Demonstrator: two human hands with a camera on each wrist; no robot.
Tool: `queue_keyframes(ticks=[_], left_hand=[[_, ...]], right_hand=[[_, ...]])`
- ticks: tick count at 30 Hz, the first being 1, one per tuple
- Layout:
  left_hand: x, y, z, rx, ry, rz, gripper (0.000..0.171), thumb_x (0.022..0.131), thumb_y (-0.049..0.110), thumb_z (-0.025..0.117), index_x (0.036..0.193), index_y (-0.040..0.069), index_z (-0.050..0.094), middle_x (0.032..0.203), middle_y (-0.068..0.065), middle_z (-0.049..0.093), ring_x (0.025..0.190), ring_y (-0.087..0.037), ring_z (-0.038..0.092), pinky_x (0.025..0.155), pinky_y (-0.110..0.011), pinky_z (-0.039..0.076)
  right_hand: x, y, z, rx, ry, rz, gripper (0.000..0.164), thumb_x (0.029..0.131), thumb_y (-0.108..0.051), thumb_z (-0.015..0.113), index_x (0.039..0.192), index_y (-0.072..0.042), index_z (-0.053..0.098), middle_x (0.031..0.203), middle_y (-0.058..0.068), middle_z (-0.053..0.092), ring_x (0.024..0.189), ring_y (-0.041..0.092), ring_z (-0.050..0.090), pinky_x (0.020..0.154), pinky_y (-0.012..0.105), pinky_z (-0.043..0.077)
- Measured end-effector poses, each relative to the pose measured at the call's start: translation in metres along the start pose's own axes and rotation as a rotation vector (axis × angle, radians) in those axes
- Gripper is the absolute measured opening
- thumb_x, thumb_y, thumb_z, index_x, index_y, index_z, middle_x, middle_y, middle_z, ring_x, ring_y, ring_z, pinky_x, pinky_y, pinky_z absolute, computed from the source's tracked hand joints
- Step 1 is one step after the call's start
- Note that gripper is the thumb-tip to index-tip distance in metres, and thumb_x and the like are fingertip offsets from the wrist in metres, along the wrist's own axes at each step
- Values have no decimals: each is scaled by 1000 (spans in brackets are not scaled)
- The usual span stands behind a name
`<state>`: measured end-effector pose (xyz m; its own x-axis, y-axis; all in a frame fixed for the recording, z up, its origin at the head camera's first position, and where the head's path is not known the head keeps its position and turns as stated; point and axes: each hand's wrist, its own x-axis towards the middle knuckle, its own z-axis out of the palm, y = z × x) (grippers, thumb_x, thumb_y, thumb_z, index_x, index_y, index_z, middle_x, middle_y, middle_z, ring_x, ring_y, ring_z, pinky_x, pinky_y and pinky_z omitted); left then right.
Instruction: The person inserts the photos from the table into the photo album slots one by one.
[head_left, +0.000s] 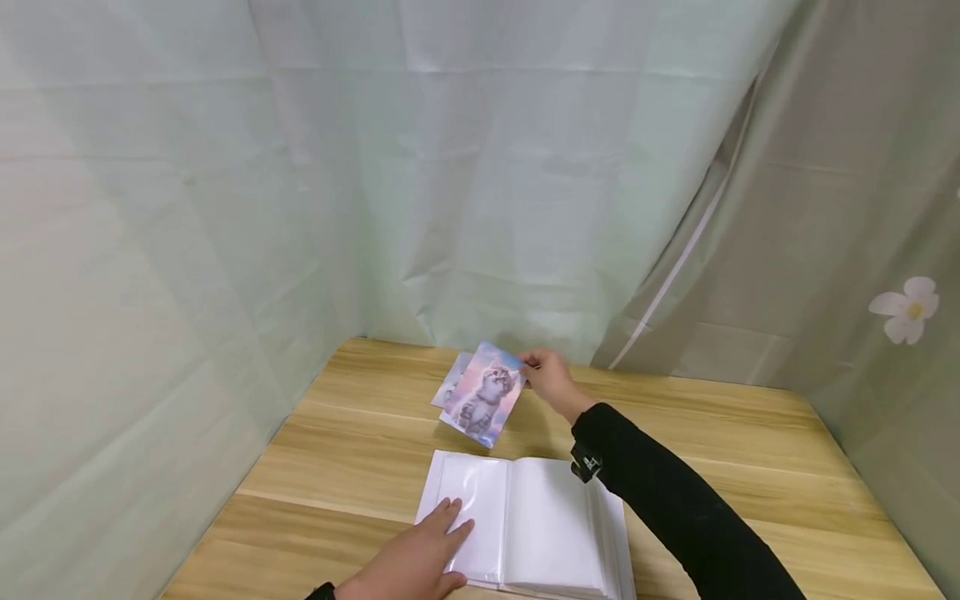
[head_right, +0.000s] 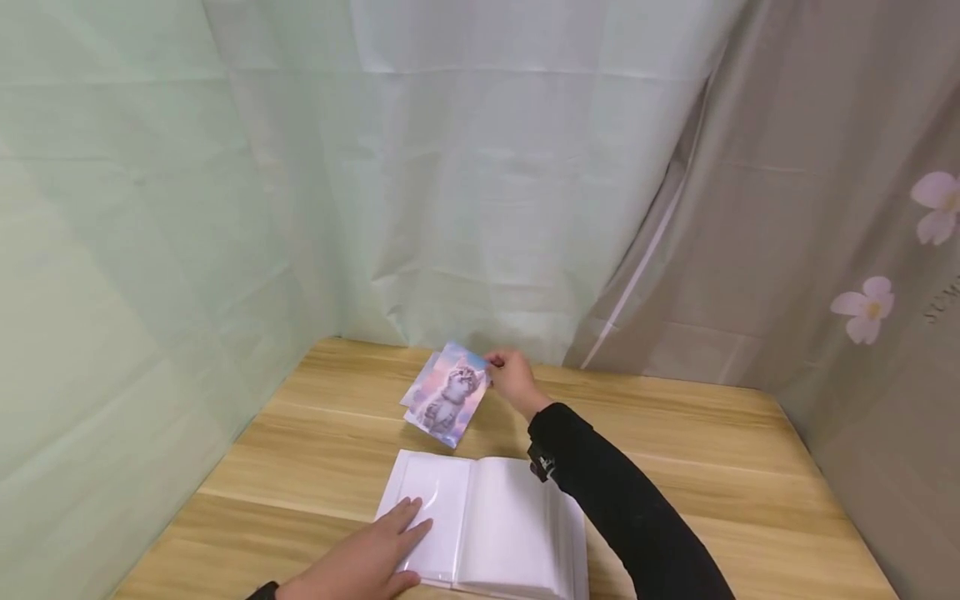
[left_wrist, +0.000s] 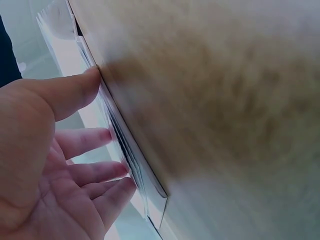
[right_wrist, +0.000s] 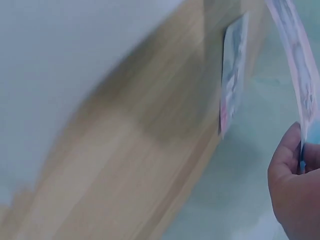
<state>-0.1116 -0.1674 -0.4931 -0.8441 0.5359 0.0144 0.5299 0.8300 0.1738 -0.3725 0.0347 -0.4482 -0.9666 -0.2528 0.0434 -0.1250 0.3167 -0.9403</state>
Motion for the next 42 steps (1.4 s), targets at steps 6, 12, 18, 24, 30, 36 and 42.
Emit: queue_keyframes(ticks=[6, 12, 18, 24, 30, 36, 42], left_hand=[[0, 3, 1, 25, 23, 3, 62, 88, 40, 75, 134, 1, 61, 142, -22, 54, 132, -36, 51, 104, -41, 48], [0, 5, 2, 54, 27, 10, 62, 88, 41, 74, 132, -1, 62, 140, -19, 57, 131, -32, 53, 104, -38, 48], [0, 7, 3, 104, 45, 31, 63, 87, 42, 75, 129, -3, 63, 137, -17, 59, 130, -28, 54, 104, -35, 48], [1, 7, 2, 82, 29, 20, 62, 88, 41, 74, 130, -3, 63, 138, -18, 58, 130, -29, 54, 104, -37, 48], [1, 6, 1, 75, 6, 13, 63, 89, 43, 73, 132, -2, 62, 140, -17, 56, 132, -28, 53, 104, -36, 48], [2, 4, 3, 57, 6, 4, 63, 88, 42, 74, 132, -2, 62, 140, -18, 56, 131, -29, 53, 104, -37, 48], [3, 3, 4, 50, 12, -1, 63, 87, 42, 75, 131, -2, 63, 139, -19, 56, 129, -29, 54, 104, -36, 48]], right_hand=[[-4, 6, 8, 116, 0, 68, 17, 96, 10, 56, 110, 12, 66, 93, 16, 63, 73, 16, 58, 65, 27, 54], [-5, 16, 11, 152, 4, 107, 16, 96, 12, 54, 108, 13, 64, 92, 13, 61, 71, 16, 56, 64, 28, 51], [-8, 20, 12, 178, 17, 127, 15, 96, 13, 53, 109, 14, 61, 93, 13, 59, 74, 17, 57, 66, 29, 53], [-11, 23, 12, 195, 13, 192, 17, 96, 12, 53, 110, 13, 62, 94, 13, 58, 76, 18, 57, 84, 47, 55], [-10, 28, 14, 192, -5, 237, 14, 95, 12, 54, 107, 11, 63, 95, 14, 60, 74, 20, 58, 85, 48, 55], [-10, 33, 10, 142, -51, 235, 12, 96, 11, 54, 105, 11, 62, 93, 13, 60, 71, 17, 57, 83, 48, 56], [-11, 37, 4, 99, -94, 240, 12, 97, 9, 54, 107, 10, 62, 91, 11, 58, 73, 18, 58, 90, 53, 54]])
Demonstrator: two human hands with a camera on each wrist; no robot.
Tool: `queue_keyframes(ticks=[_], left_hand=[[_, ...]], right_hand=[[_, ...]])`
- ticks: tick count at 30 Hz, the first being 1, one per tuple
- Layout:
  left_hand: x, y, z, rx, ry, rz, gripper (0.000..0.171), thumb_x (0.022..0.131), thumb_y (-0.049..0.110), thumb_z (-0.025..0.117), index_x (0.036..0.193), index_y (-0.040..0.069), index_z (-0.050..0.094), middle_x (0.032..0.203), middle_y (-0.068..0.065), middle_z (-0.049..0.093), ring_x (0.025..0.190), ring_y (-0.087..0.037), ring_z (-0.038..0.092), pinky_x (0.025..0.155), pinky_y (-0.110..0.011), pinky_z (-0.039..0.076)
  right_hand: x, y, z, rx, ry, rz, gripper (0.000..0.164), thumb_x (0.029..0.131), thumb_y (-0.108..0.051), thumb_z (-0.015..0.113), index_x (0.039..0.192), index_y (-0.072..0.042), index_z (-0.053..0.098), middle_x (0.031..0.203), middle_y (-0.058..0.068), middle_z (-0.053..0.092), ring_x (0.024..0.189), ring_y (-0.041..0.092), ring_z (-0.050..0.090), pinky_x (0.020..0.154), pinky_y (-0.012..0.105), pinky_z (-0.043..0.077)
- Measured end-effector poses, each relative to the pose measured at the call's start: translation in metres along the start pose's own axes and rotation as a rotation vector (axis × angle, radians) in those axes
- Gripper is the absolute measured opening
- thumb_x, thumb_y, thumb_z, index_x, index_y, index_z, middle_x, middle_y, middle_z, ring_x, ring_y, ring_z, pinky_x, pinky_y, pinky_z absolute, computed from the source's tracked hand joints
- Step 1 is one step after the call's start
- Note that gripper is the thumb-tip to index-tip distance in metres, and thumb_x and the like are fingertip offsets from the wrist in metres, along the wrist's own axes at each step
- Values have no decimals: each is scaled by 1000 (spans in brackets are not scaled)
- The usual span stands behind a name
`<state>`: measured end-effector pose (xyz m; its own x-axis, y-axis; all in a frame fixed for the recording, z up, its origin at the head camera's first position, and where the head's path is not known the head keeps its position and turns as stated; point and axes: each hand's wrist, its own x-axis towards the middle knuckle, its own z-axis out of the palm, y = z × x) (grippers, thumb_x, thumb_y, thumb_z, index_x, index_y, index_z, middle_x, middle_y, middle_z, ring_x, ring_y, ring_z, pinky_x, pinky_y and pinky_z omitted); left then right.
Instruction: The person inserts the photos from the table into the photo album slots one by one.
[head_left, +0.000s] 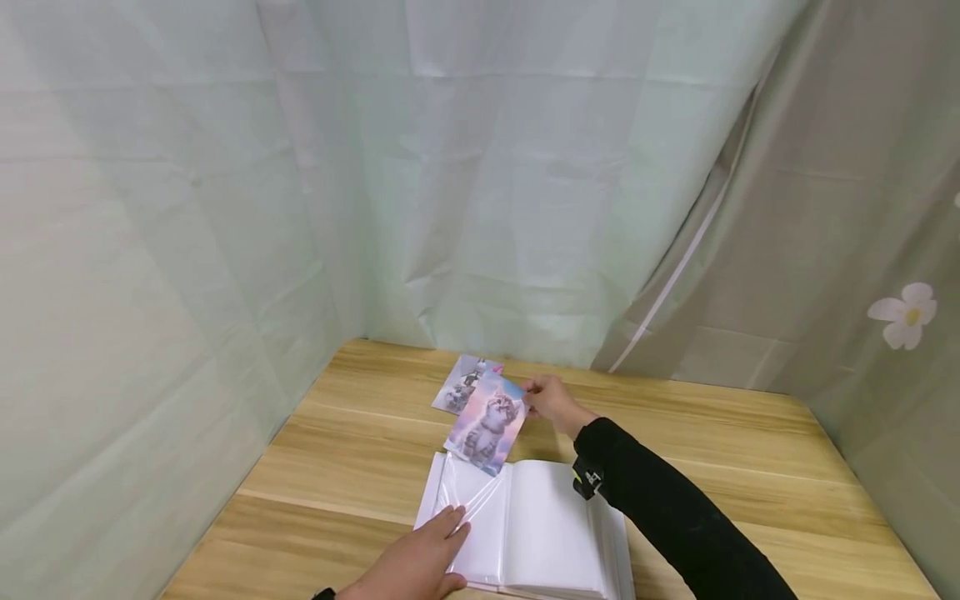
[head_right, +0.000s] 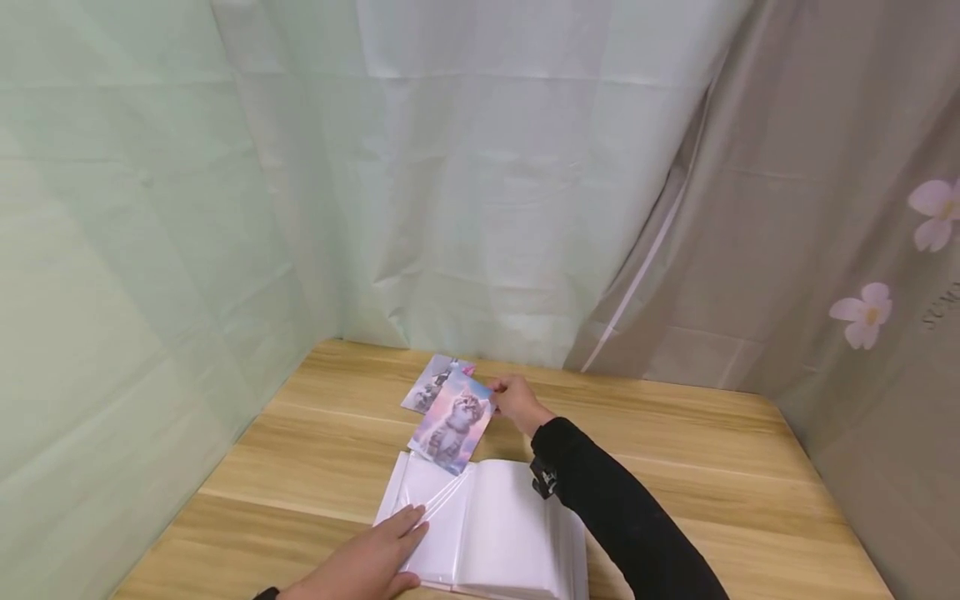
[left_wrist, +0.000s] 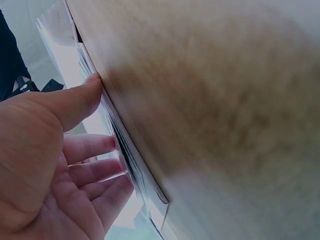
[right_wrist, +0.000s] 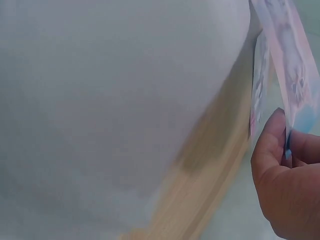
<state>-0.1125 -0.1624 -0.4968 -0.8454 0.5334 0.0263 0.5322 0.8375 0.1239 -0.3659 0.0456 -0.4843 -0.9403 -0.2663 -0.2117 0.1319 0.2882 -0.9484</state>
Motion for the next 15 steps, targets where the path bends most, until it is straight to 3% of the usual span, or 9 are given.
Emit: queue_keyframes(ticks=[15], left_hand=[[1, -2, 4, 46, 52, 17, 62, 85, 43, 76, 128, -1, 65, 136, -19, 58, 127, -31, 56, 103, -36, 48]], right_hand=[[1, -1, -8, -39, -14, -10, 14, 99, 8, 53, 108, 8, 63, 96, 11, 60, 77, 17, 56, 91, 52, 52]])
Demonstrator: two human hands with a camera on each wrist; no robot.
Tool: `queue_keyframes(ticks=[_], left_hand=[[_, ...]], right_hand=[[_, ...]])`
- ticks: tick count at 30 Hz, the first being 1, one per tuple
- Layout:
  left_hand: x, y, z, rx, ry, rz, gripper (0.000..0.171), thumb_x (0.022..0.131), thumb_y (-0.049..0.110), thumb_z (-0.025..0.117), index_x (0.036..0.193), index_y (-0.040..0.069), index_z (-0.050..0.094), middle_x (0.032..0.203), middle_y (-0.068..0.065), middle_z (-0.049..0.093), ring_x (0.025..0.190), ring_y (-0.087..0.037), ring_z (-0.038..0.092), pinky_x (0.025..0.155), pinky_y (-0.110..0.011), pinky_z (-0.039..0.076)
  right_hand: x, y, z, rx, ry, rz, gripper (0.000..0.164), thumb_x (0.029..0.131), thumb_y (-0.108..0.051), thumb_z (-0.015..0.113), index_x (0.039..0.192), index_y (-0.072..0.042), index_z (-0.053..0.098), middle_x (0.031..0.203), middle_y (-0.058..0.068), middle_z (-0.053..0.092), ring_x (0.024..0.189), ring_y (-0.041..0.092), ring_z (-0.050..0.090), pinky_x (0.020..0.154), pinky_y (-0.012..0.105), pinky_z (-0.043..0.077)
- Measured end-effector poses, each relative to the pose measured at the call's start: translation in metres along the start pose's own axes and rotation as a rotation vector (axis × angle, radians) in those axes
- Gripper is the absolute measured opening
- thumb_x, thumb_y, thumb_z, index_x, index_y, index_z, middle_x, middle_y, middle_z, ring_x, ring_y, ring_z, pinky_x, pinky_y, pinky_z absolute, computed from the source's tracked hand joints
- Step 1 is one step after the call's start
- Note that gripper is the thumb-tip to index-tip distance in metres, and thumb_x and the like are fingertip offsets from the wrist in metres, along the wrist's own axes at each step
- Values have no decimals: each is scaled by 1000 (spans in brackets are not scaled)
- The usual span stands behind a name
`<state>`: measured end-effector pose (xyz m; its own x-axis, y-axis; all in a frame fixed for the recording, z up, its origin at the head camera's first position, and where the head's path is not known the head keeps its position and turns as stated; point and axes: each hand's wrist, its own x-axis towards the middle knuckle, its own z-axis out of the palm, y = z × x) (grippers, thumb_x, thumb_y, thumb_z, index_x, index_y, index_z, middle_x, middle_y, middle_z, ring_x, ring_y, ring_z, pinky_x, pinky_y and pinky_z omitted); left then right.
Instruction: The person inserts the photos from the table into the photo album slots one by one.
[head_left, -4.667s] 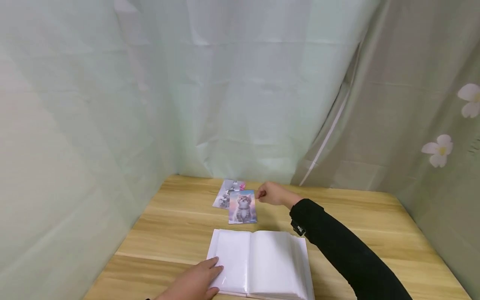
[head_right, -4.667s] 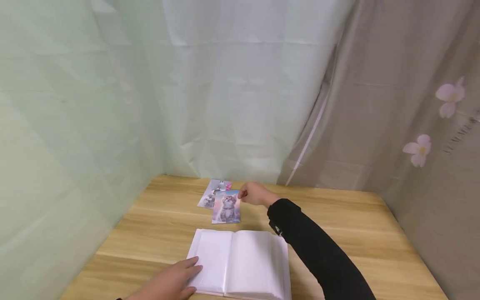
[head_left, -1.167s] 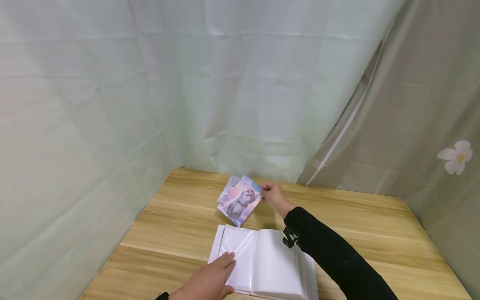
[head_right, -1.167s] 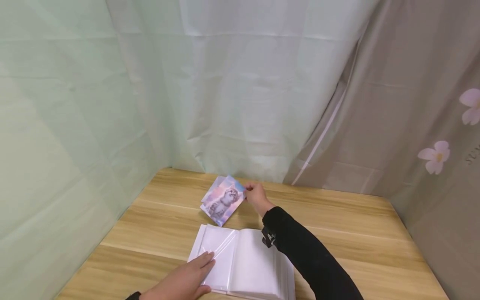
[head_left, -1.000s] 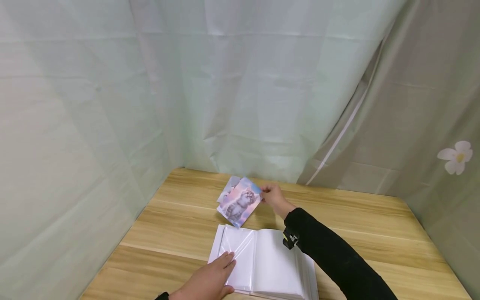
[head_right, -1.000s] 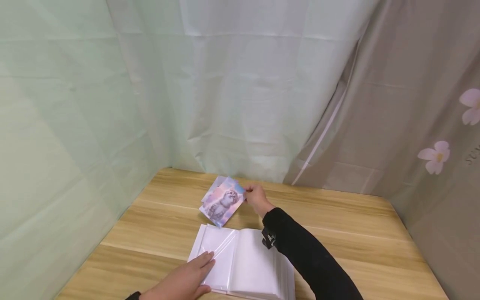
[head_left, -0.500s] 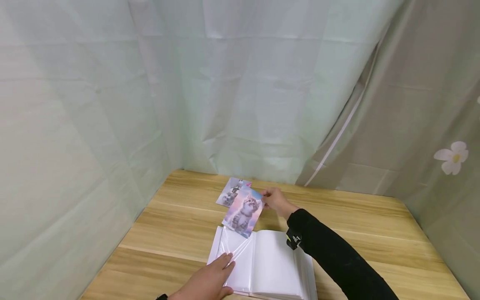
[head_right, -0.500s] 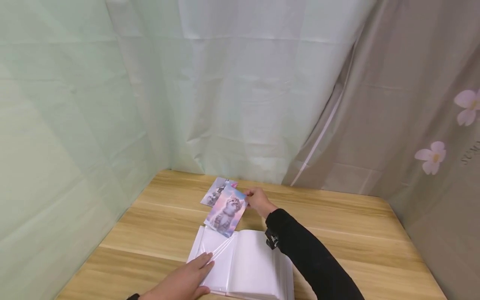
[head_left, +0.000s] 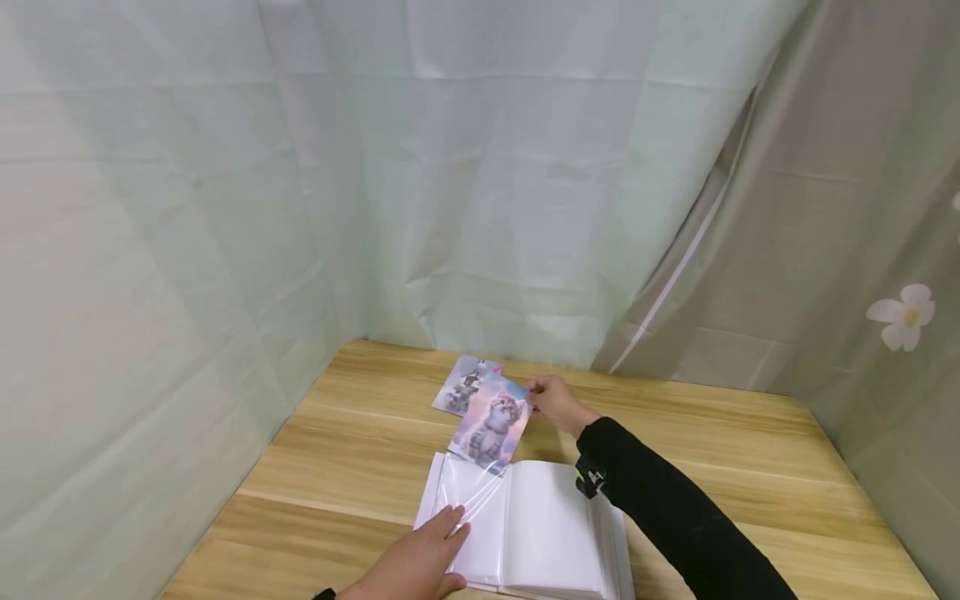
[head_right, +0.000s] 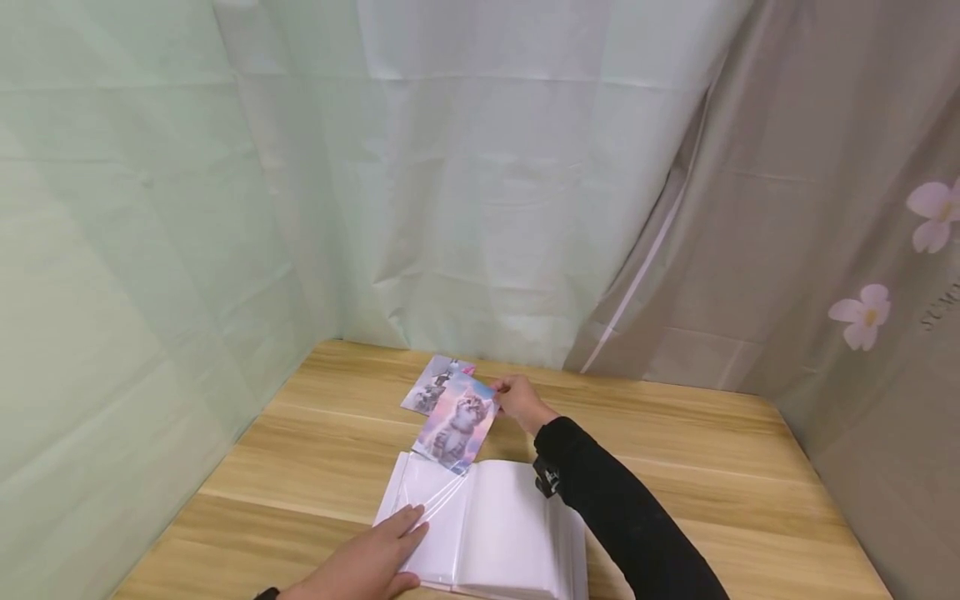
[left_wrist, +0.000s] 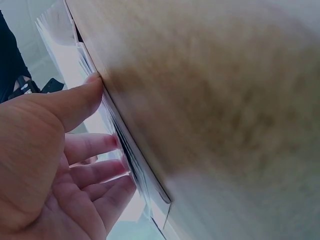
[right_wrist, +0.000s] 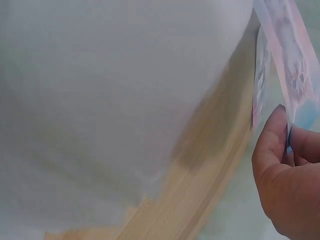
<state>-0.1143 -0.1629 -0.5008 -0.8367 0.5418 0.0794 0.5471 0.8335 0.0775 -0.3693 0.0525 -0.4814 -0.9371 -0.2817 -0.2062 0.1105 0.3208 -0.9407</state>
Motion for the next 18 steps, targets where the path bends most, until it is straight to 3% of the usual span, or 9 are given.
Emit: queue_keyframes(ticks=[5, 13, 18], left_hand=[[0, 0, -3, -16, -18, -12, 62, 85, 42, 76, 128, -1, 64, 137, -19, 58, 128, -32, 55, 104, -37, 47], [0, 2, -4, -37, -20, -31, 62, 86, 42, 75, 130, -1, 64, 138, -19, 57, 129, -32, 54, 104, -38, 48], [1, 2, -3, -46, -28, -40, 62, 86, 42, 75, 130, 0, 64, 140, -19, 56, 130, -32, 54, 104, -38, 47]], right_hand=[[0, -4, -1, -48, 0, -7, 13, 98, 7, 55, 107, 7, 65, 95, 10, 60, 76, 17, 56, 89, 50, 54], [1, -14, 0, -116, -41, -44, 17, 96, 9, 58, 111, 9, 67, 95, 12, 61, 76, 16, 58, 73, 33, 59], [0, -16, 4, -134, -94, -73, 16, 94, 12, 59, 108, 13, 66, 91, 12, 62, 73, 16, 59, 75, 38, 60]])
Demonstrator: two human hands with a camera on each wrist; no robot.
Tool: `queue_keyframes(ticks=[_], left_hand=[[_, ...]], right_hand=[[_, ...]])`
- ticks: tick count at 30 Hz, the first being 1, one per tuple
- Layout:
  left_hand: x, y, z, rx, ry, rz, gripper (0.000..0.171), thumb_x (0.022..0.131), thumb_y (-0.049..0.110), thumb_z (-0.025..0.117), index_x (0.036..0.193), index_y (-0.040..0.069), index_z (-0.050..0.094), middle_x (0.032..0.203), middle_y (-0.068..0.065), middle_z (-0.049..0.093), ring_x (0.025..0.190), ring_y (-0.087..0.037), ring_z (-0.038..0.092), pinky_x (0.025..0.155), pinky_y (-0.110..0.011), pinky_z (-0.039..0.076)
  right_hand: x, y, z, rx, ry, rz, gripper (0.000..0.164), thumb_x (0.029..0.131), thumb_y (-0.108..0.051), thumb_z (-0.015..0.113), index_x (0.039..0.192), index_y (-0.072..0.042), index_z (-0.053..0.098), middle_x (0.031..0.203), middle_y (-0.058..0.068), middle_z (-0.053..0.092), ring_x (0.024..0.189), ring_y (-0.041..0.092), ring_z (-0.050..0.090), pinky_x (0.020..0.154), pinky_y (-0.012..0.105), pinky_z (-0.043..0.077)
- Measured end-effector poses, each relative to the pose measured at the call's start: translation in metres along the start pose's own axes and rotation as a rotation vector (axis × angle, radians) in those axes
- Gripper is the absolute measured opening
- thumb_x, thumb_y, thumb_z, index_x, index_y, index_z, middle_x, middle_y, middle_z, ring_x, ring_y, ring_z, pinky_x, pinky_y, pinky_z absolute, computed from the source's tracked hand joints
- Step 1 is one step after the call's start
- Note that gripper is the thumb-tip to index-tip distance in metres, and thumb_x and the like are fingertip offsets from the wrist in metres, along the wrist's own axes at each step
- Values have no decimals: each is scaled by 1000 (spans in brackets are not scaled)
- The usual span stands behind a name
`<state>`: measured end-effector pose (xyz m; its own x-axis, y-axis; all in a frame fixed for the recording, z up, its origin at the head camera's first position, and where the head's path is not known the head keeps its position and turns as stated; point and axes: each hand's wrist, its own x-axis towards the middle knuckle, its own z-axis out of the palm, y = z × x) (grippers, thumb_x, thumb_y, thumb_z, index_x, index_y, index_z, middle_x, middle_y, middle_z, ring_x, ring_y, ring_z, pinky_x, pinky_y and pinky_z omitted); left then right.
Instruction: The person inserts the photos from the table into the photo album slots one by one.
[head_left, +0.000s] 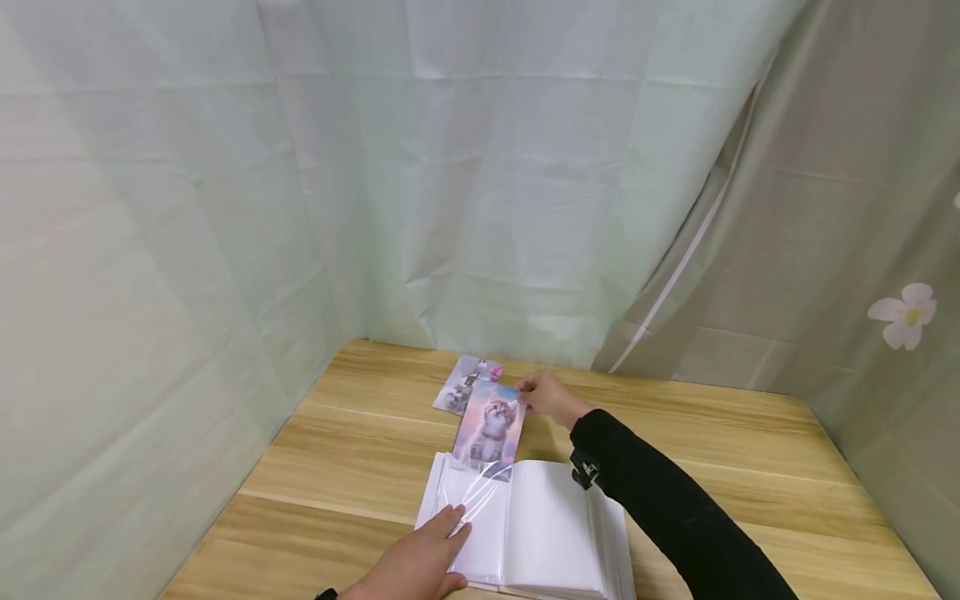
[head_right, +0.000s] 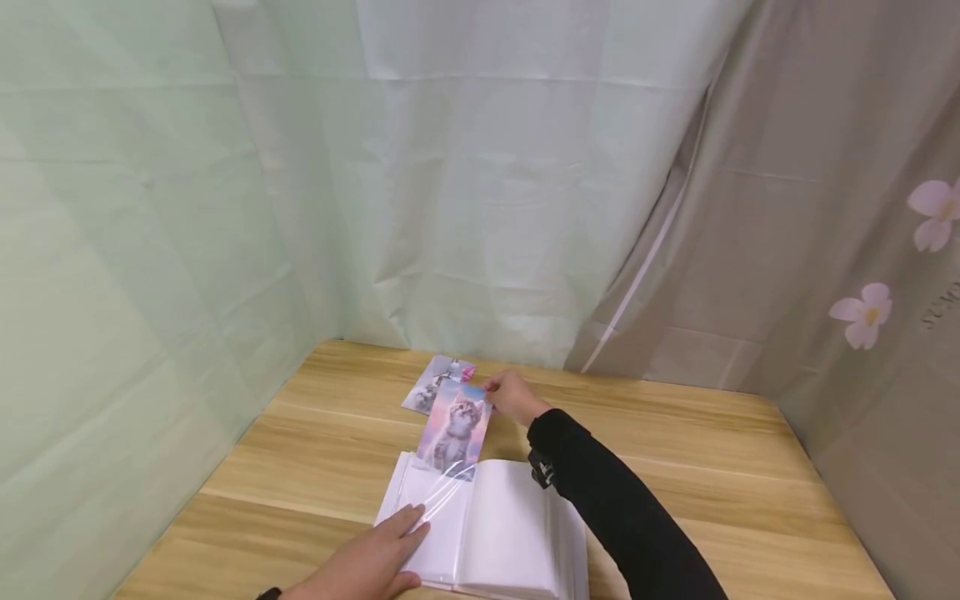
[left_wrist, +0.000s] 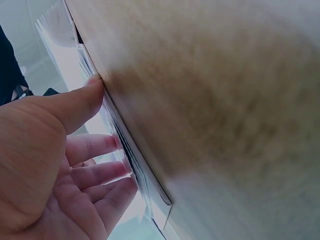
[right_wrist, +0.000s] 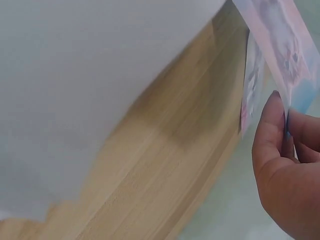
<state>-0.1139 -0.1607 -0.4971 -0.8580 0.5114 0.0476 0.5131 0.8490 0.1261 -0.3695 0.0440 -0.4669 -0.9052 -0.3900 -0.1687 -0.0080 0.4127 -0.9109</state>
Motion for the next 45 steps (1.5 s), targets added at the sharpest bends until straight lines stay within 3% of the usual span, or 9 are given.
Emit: queue_keyframes(ticks=[8, 13, 20, 28, 34, 45], left_hand=[[0, 1, 0, -14, -19, -9, 63, 87, 42, 75, 132, 0, 62, 141, -20, 55, 130, -34, 53, 104, -39, 48], [1, 2, 1, -20, -25, -14, 62, 87, 41, 75, 132, 0, 62, 142, -21, 54, 131, -35, 53, 103, -39, 49], [1, 2, 2, -22, -29, -16, 62, 87, 41, 75, 132, 0, 63, 142, -22, 53, 130, -34, 53, 101, -38, 50], [0, -1, 3, -43, -21, -4, 62, 87, 40, 75, 132, -1, 62, 141, -23, 53, 129, -35, 53, 100, -39, 51], [0, -2, 3, -35, 1, 17, 63, 87, 40, 76, 131, -2, 62, 139, -22, 54, 127, -37, 55, 97, -38, 53], [0, -2, 2, -38, 34, 29, 65, 85, 39, 77, 131, -3, 60, 137, -23, 55, 126, -38, 55, 96, -38, 54]], right_hand=[[-2, 2, 6, -100, -56, -16, 15, 93, 9, 62, 105, 8, 70, 92, 11, 65, 75, 17, 60, 76, 38, 60], [-2, 6, 10, -114, -100, -54, 11, 91, 10, 63, 96, 4, 70, 87, 11, 64, 73, 18, 61, 69, 34, 60], [-10, 8, 20, -120, -112, -20, 13, 91, 12, 63, 101, 9, 71, 86, 9, 66, 70, 16, 60, 68, 33, 60], [-16, 15, 30, -177, -158, -19, 13, 91, 8, 64, 102, 5, 71, 85, 6, 65, 67, 15, 59, 65, 29, 59], [-14, 23, 38, -147, -199, -12, 13, 90, 13, 62, 98, 8, 70, 80, 4, 65, 65, 13, 60, 62, 30, 60], [-16, 26, 42, -159, -178, 6, 13, 89, 14, 63, 96, 8, 71, 81, 5, 68, 65, 13, 63, 62, 30, 60]])
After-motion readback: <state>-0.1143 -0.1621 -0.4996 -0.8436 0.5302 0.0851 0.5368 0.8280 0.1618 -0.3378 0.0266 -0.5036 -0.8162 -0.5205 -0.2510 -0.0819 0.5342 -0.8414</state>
